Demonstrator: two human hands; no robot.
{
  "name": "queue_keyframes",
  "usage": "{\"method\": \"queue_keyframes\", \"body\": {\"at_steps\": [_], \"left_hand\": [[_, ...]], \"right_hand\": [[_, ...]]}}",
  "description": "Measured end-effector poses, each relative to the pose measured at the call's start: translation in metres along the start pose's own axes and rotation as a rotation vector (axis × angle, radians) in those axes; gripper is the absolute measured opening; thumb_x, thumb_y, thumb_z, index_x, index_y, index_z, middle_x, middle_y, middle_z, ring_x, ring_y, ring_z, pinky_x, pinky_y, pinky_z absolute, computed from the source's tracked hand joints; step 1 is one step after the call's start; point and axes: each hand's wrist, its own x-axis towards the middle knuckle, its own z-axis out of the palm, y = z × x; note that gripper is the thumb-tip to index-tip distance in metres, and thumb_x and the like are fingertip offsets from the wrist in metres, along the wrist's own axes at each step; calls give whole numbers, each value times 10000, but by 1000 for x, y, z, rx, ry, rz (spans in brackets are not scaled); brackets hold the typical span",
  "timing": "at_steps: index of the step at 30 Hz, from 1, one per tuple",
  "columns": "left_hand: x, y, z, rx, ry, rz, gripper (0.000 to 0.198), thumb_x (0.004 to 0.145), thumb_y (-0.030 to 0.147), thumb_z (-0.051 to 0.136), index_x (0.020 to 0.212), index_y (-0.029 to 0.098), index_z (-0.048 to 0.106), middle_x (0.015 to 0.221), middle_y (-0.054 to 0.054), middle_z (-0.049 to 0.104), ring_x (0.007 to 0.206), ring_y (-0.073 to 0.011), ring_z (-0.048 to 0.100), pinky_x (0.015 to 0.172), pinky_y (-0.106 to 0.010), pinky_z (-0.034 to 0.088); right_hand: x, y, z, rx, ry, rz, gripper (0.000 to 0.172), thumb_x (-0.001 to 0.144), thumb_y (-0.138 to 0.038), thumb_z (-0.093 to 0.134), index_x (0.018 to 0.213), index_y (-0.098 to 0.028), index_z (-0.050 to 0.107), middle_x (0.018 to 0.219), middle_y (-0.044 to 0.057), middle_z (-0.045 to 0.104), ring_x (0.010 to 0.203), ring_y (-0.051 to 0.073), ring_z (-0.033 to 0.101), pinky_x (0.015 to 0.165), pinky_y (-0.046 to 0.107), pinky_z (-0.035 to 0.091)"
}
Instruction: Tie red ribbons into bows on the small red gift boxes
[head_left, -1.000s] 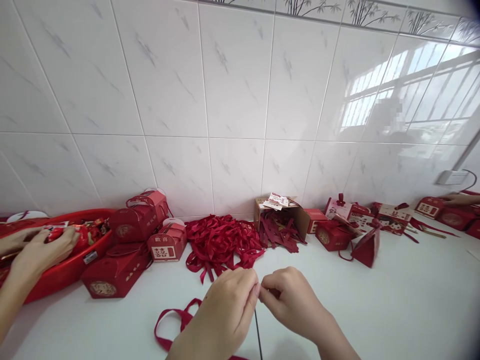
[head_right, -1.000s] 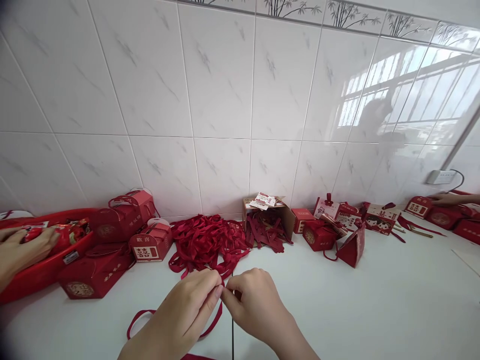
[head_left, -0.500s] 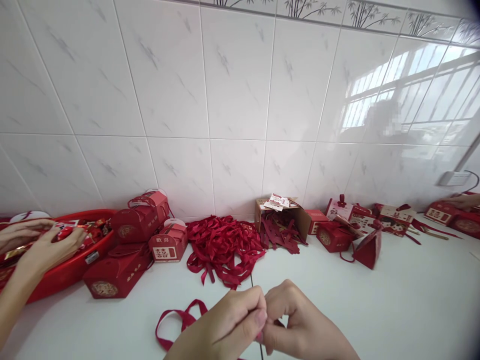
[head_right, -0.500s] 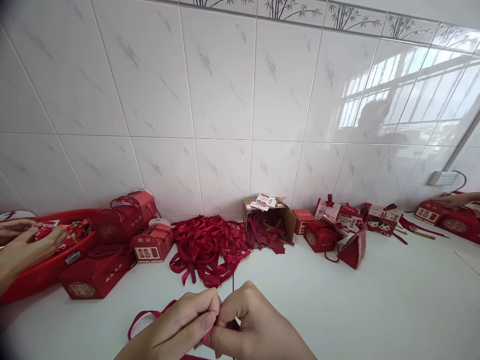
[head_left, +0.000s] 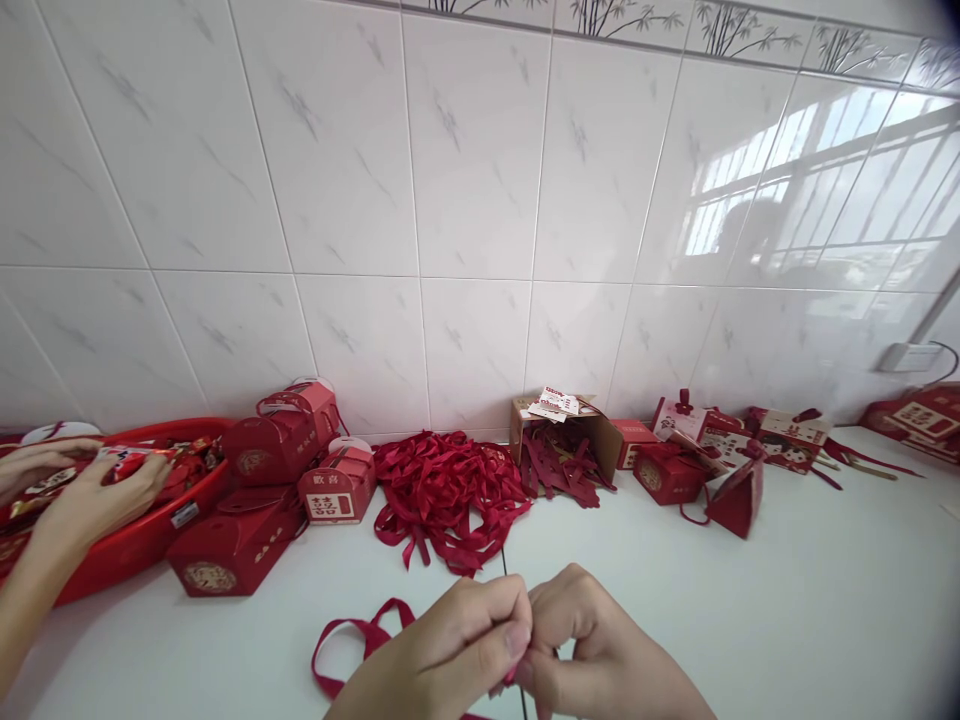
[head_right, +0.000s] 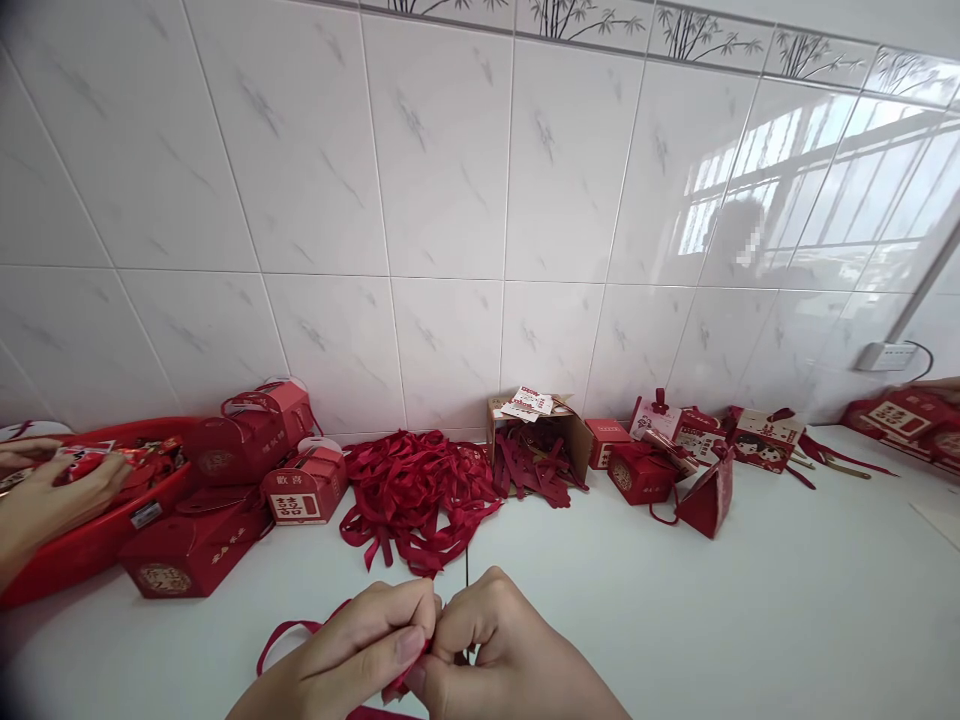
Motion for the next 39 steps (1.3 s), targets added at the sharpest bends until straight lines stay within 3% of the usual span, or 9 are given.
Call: {"method": "queue_keyframes", "body": {"at_steps": [5, 12, 18, 22, 26, 32, 35, 39], "left_hand": [[-8, -1, 3, 107, 37, -13, 351, 922, 495, 389, 728, 202, 404, 676, 23, 404, 641, -123, 370, 583, -245, 306], [-10, 18, -1, 195, -109, 68, 433, 896, 567, 394, 679, 193, 411, 654, 19, 420, 627, -121, 397, 584, -244, 317], [-18, 16, 0, 222, 83, -85, 310, 903, 456, 461, 739, 196, 501, 783, -1, 529, 776, -144, 486, 673, -211, 388], [-22, 9, -3, 182, 166, -17, 320, 903, 475, 469, 750, 202, 532, 814, -21, 578, 829, -168, 507, 753, -235, 428], [-26, 1, -8, 89, 258, 119, 308, 909, 488, 472, 826, 206, 565, 898, -51, 612, 883, -189, 536, 809, -268, 446], [-31, -7, -10, 39, 300, 188, 256, 916, 443, 492, 882, 209, 588, 902, -58, 613, 842, -180, 545, 820, -276, 460], [-30, -8, -11, 52, 286, 190, 250, 924, 435, 479, 900, 208, 581, 908, -59, 609, 834, -176, 538, 802, -272, 465], [-30, -7, -14, 87, 220, 190, 250, 937, 424, 453, 908, 211, 579, 928, -59, 614, 859, -180, 545, 820, -286, 466]], "right_hand": [[-1, 2, 3, 96, -48, -29, 514, 819, -476, 588, 427, -173, 449, 465, -25, 392, 465, 76, 345, 451, 217, 304], [-3, 16, 9, 189, -142, -106, 587, 818, -633, 523, 450, -185, 431, 466, -16, 408, 483, 75, 344, 482, 206, 349], [-2, 21, 13, 159, -33, -151, 547, 817, -601, 576, 491, -177, 466, 507, -8, 466, 506, 77, 422, 526, 207, 374], [1, 9, -5, 55, 9, -163, 504, 823, -580, 588, 518, -181, 558, 507, 7, 527, 527, 101, 492, 605, 236, 420], [-2, 5, -24, 23, -153, -177, 537, 788, -642, 582, 559, -162, 662, 474, 9, 537, 471, 104, 491, 523, 225, 406], [-10, 17, -28, -127, -409, -202, 575, 853, -612, 486, 937, -109, 753, 631, 64, 654, 544, 126, 574, 593, 226, 464], [-11, 13, -28, -139, -430, -200, 561, 886, -573, 457, 983, -99, 740, 673, 75, 666, 584, 127, 583, 629, 226, 470], [-7, 0, -32, -71, -391, -193, 662, 862, -664, 423, 946, -92, 745, 635, 73, 644, 583, 135, 582, 645, 241, 475]]}}
